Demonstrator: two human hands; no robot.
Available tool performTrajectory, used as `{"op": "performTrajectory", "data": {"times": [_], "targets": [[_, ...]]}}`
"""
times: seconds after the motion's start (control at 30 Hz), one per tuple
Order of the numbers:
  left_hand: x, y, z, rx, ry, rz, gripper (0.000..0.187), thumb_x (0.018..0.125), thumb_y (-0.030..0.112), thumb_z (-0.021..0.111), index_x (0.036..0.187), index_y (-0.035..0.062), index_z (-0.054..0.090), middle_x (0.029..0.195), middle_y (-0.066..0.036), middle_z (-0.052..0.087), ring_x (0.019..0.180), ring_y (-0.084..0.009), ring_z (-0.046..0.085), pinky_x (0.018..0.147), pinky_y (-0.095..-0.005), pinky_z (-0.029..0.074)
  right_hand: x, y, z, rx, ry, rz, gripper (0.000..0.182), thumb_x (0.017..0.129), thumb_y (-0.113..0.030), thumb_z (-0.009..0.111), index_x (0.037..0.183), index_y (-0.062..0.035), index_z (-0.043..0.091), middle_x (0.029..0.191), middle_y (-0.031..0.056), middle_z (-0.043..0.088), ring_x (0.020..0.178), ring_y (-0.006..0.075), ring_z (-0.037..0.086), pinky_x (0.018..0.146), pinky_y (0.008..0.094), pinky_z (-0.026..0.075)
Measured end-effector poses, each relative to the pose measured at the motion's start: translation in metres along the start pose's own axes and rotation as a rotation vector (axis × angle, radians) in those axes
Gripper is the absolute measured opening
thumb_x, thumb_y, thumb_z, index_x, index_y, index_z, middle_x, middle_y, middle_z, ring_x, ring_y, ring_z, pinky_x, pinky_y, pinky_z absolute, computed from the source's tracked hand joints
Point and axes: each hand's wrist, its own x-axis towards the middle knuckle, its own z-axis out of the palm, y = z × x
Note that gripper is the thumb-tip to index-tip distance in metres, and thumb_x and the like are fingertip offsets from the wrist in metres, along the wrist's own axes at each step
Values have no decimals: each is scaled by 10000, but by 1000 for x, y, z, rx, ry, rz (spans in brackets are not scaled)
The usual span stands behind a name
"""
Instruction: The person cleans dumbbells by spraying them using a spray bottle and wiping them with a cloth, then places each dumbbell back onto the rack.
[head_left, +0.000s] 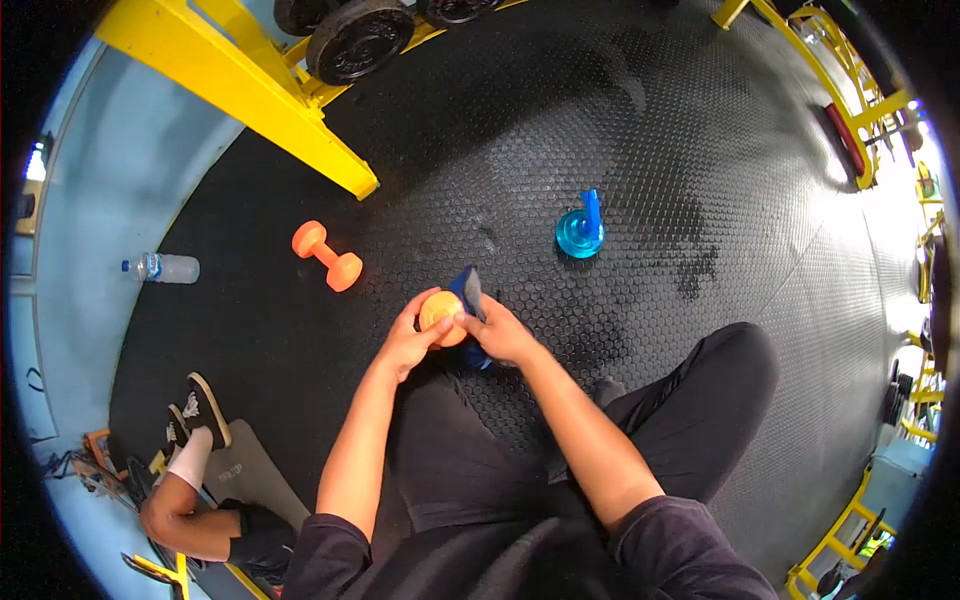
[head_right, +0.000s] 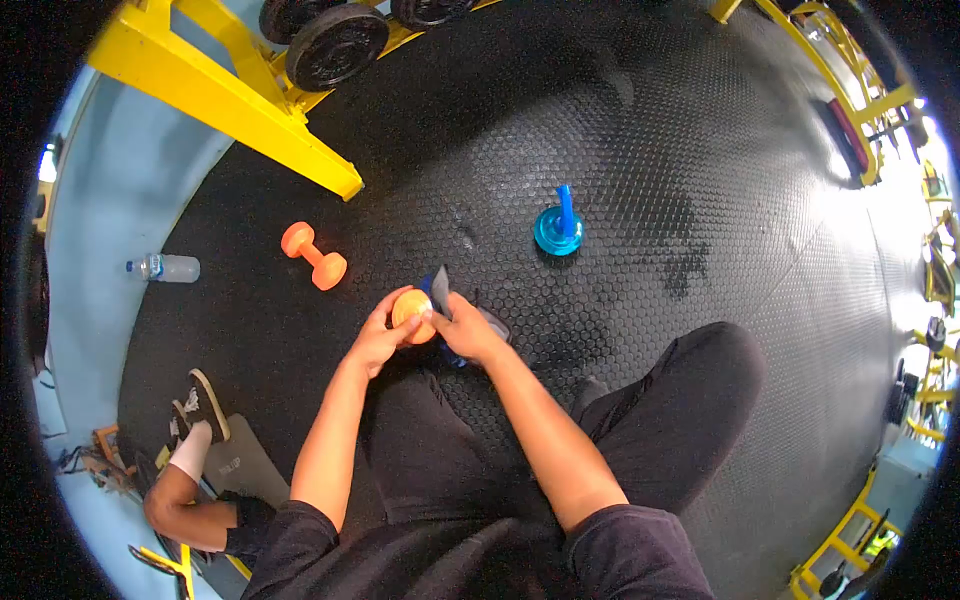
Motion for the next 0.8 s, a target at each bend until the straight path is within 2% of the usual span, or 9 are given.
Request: {"op": "performTrajectory", "data": {"times": [0.07,0.2,0.33,0.4,0.5,0.53,0.67,0.77,0.8], "targets": [[0,10,26,-359,249,-243,650,867,283,759,1372,93,397,1231,-109,567,1081,-225,599,926,-317,516,-14,-23,20,4,323,53,392,973,-301,571,1118,63,575,1119,286,607,1061,457,579,896,467,458],[9,-18,84,-457,538,-166,674,876,243,758,1308,-7,305,1241,-171,512,1116,-217,552,942,-323,496,-31,-8,43,9,622,41,419,1001,-298,506,1088,106,572,1178,338,554,1121,496,514,955,497,408],[4,2,97,-555,596,-233,707,879,274,753,1327,20,269,1255,-183,497,1133,-223,547,941,-322,496,-37,2,39,11,615,-27,439,1002,-322,508,1130,98,538,1102,290,552,1040,472,535,910,497,422],[-14,30,88,-641,428,-342,733,855,247,767,1340,40,257,1264,-177,484,1113,-220,550,952,-367,489,-37,12,27,-1,566,-69,434,999,-329,519,1149,78,530,1115,271,556,1043,452,545,913,483,425],[-5,-52,58,177,295,6,727,755,37,691,1363,79,296,1193,-107,521,1082,-290,587,929,-394,483,-29,13,6,108,486,-51,400,999,-318,546,1233,6,543,1176,204,604,1096,366,589,957,417,449],[-2,-50,52,430,356,170,778,709,103,811,1356,78,380,1177,-101,606,1026,-281,603,984,-393,450,-31,1,-2,93,431,17,415,989,-338,564,1228,1,554,1141,203,632,1089,346,610,953,405,454],[31,-35,68,-67,191,208,583,728,44,787,1259,19,549,1235,-102,632,1146,-206,601,991,-334,453,-30,-20,-16,-131,360,53,404,973,-311,561,1172,40,569,1147,277,595,1108,458,558,934,462,457],[36,-36,77,-72,221,219,516,780,81,754,1249,12,552,1197,-101,651,1118,-210,614,971,-332,466,-26,-24,-30,-420,242,143,389,965,-287,548,1154,50,582,1157,278,597,1103,459,566,958,470,455],[32,-38,79,-3,287,209,474,792,112,763,1226,47,581,1157,-120,678,1081,-250,648,921,-353,498,-23,-25,-29,-421,265,-98,413,943,-282,532,1173,56,592,1250,248,574,1203,437,523,1029,482,417]]}}
